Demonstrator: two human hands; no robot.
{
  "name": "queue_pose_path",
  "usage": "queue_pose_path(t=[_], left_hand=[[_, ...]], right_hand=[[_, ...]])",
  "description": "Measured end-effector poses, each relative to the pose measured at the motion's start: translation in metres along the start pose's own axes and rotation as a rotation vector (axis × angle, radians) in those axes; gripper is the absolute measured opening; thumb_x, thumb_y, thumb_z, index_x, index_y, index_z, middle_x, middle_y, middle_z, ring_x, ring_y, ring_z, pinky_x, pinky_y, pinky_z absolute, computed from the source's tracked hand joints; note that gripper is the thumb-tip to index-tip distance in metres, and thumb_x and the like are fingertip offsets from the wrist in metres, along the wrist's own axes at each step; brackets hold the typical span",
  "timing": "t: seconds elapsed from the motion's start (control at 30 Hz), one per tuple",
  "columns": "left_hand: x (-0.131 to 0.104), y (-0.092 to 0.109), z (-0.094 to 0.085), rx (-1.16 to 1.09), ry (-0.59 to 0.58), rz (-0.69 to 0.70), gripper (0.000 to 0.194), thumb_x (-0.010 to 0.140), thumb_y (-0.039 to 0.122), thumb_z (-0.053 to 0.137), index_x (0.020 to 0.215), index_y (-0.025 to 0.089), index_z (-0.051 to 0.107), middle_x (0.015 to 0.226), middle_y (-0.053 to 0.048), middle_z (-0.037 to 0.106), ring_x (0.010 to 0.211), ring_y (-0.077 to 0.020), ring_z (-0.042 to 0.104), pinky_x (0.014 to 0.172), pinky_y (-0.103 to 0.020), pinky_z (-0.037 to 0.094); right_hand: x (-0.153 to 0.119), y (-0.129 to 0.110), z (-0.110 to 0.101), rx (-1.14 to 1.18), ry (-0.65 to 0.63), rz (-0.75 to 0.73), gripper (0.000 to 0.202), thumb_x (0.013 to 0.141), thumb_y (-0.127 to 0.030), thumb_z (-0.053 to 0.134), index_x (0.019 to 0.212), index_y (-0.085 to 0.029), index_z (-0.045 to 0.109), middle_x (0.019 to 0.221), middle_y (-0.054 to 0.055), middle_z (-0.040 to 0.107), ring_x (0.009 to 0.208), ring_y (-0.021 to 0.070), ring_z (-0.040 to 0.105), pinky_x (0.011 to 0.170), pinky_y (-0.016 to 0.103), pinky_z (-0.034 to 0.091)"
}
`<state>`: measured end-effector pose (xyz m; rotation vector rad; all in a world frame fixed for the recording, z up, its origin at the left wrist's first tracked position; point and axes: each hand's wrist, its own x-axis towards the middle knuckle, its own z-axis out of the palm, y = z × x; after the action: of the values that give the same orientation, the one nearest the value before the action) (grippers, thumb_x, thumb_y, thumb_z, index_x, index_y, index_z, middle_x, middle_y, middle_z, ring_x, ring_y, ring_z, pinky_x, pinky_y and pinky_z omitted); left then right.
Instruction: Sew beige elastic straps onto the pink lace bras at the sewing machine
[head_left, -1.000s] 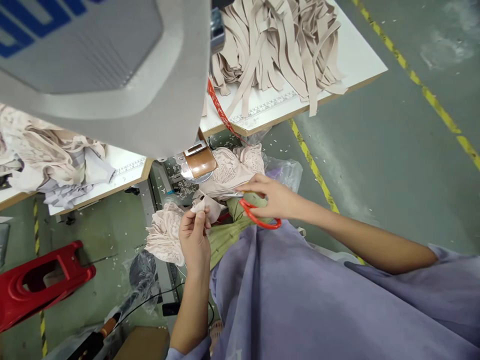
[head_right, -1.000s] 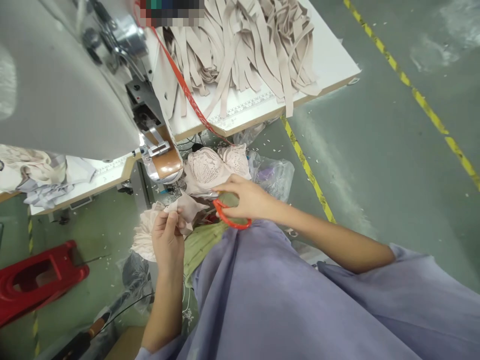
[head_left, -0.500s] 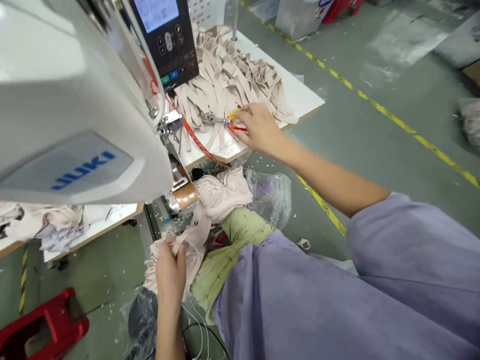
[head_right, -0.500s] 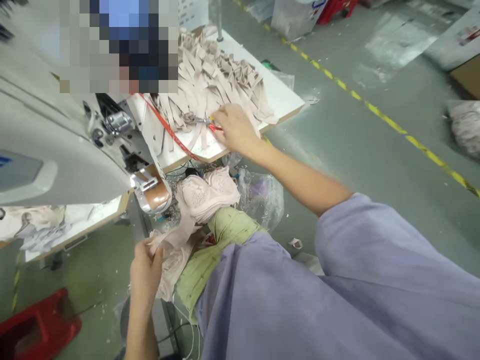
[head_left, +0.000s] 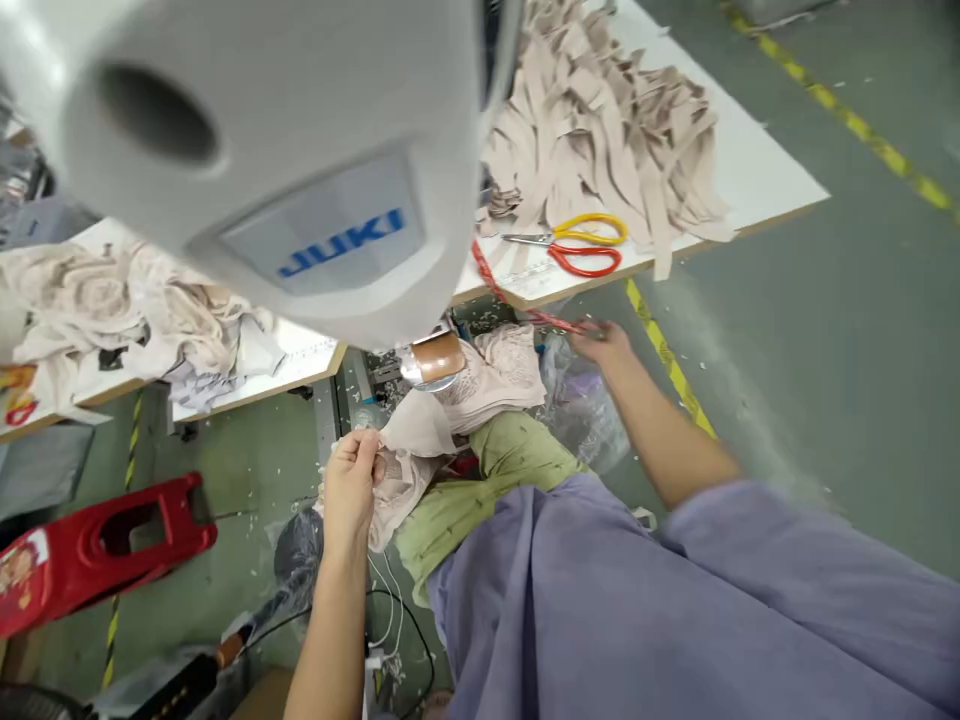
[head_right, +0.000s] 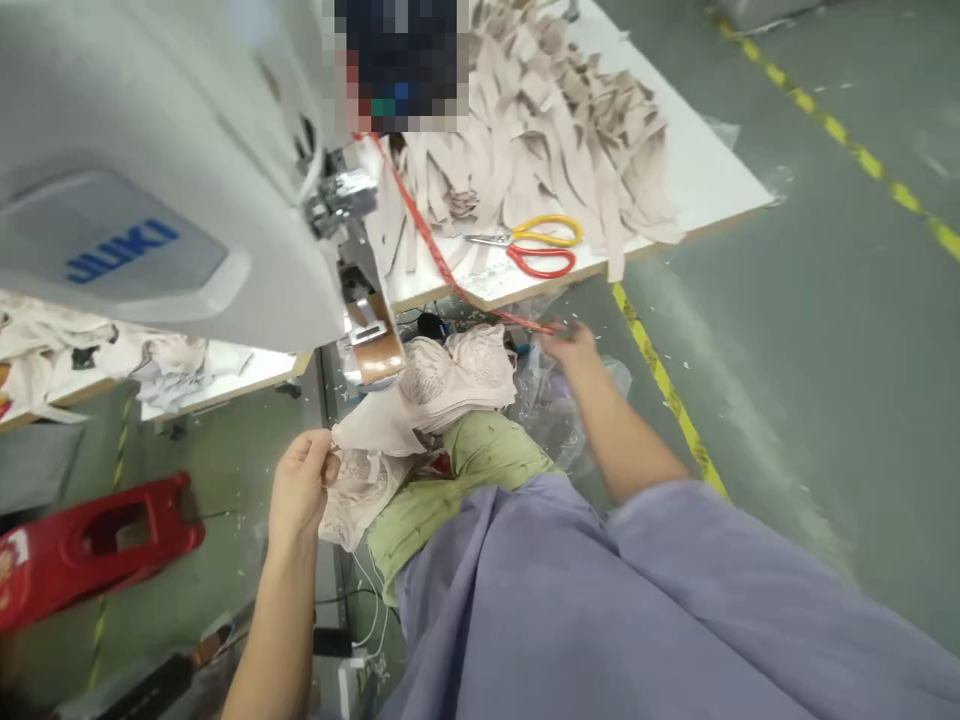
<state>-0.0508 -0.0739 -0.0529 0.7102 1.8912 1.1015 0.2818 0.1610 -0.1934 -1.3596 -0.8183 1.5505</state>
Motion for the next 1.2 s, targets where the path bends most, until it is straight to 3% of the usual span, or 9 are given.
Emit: queue_pose_path(t=[0.2,0.27,0.33,0.43,0.57,0.67,0.8,0.97,1.2], left_hand=[[-0.003,-0.002,0.006,-0.224,0.030,-0.090,0.039,0.070,0.047,0.079,0.091,0.017,0.064,0.068,0.003,0.065,0.053,-0.0095,0.063,0.050,-0.018,0.047],[-0.006,0.001,0.009,-0.276,0.025,-0.100,0.037,0.070,0.044,0.081,0.090,0.016,0.066,0.070,0.001,0.068,0.057,-0.0112,0.068,0.055,-0.020,0.053],[-0.009,0.003,0.012,-0.296,0.018,-0.100,0.035,0.072,0.042,0.081,0.090,0.015,0.067,0.072,0.000,0.069,0.061,-0.0131,0.071,0.057,-0.021,0.056],[-0.013,0.007,0.014,-0.272,0.003,-0.083,0.033,0.076,0.042,0.078,0.092,0.015,0.068,0.075,-0.002,0.071,0.066,-0.0155,0.074,0.060,-0.022,0.058],[-0.017,0.013,0.019,-0.213,0.007,-0.048,0.032,0.079,0.043,0.076,0.093,0.015,0.069,0.077,-0.003,0.072,0.069,-0.0179,0.075,0.062,-0.025,0.060],[-0.021,0.017,0.024,-0.152,0.026,-0.013,0.032,0.082,0.043,0.073,0.098,0.015,0.070,0.077,-0.004,0.073,0.071,-0.0187,0.076,0.064,-0.026,0.061],[-0.026,0.021,0.030,-0.087,0.043,0.043,0.029,0.084,0.040,0.070,0.100,0.016,0.071,0.076,-0.004,0.075,0.070,-0.0174,0.075,0.066,-0.025,0.061],[-0.031,0.027,0.032,-0.025,0.097,0.097,0.027,0.084,0.040,0.069,0.096,0.016,0.073,0.074,-0.003,0.074,0.066,-0.0156,0.073,0.064,-0.025,0.060],[-0.032,0.034,0.033,0.085,0.113,0.090,0.025,0.086,0.038,0.066,0.096,0.017,0.073,0.071,-0.002,0.074,0.063,-0.0145,0.071,0.058,-0.022,0.059]], right_hand=[[-0.035,0.011,-0.110,-0.230,0.333,0.153,0.030,0.097,-0.040,0.056,0.121,-0.023,0.061,0.123,0.009,0.062,0.102,0.0192,0.062,0.084,0.038,0.058],[-0.040,0.010,-0.122,-0.276,0.407,0.143,0.030,0.099,-0.047,0.049,0.106,-0.022,0.064,0.097,0.007,0.065,0.077,0.0144,0.060,0.066,0.030,0.055],[-0.047,0.007,-0.122,-0.314,0.454,0.103,0.046,0.101,-0.055,0.031,0.082,-0.024,0.059,0.063,-0.001,0.049,0.049,0.0115,0.039,0.048,0.027,0.042],[-0.068,0.003,-0.100,-0.373,0.450,0.000,0.048,0.099,-0.060,0.026,0.073,-0.028,0.049,0.055,-0.005,0.031,0.043,0.0132,0.028,0.048,0.033,0.034],[-0.129,-0.006,-0.040,-0.661,0.241,-0.281,0.031,0.094,-0.051,0.051,0.107,-0.025,0.059,0.082,0.007,0.062,0.074,0.0229,0.061,0.075,0.040,0.047],[-0.176,-0.017,0.019,-0.827,-0.187,-0.401,0.036,0.099,-0.045,0.039,0.127,-0.024,0.048,0.086,0.008,0.067,0.066,0.0224,0.061,0.070,0.041,0.049],[-0.208,-0.029,0.094,-0.815,-0.680,-0.520,0.029,0.100,-0.044,0.036,0.101,-0.023,0.056,0.077,0.003,0.067,0.065,0.0178,0.062,0.062,0.031,0.047],[-0.212,-0.027,0.139,-0.942,-0.663,-0.625,0.031,0.100,-0.034,0.035,0.097,-0.021,0.062,0.077,0.002,0.069,0.064,0.0158,0.060,0.060,0.028,0.039],[-0.211,-0.029,0.144,-0.957,-0.646,-0.539,0.033,0.098,-0.030,0.041,0.123,-0.022,0.061,0.082,0.001,0.073,0.066,0.0150,0.061,0.062,0.026,0.036]])
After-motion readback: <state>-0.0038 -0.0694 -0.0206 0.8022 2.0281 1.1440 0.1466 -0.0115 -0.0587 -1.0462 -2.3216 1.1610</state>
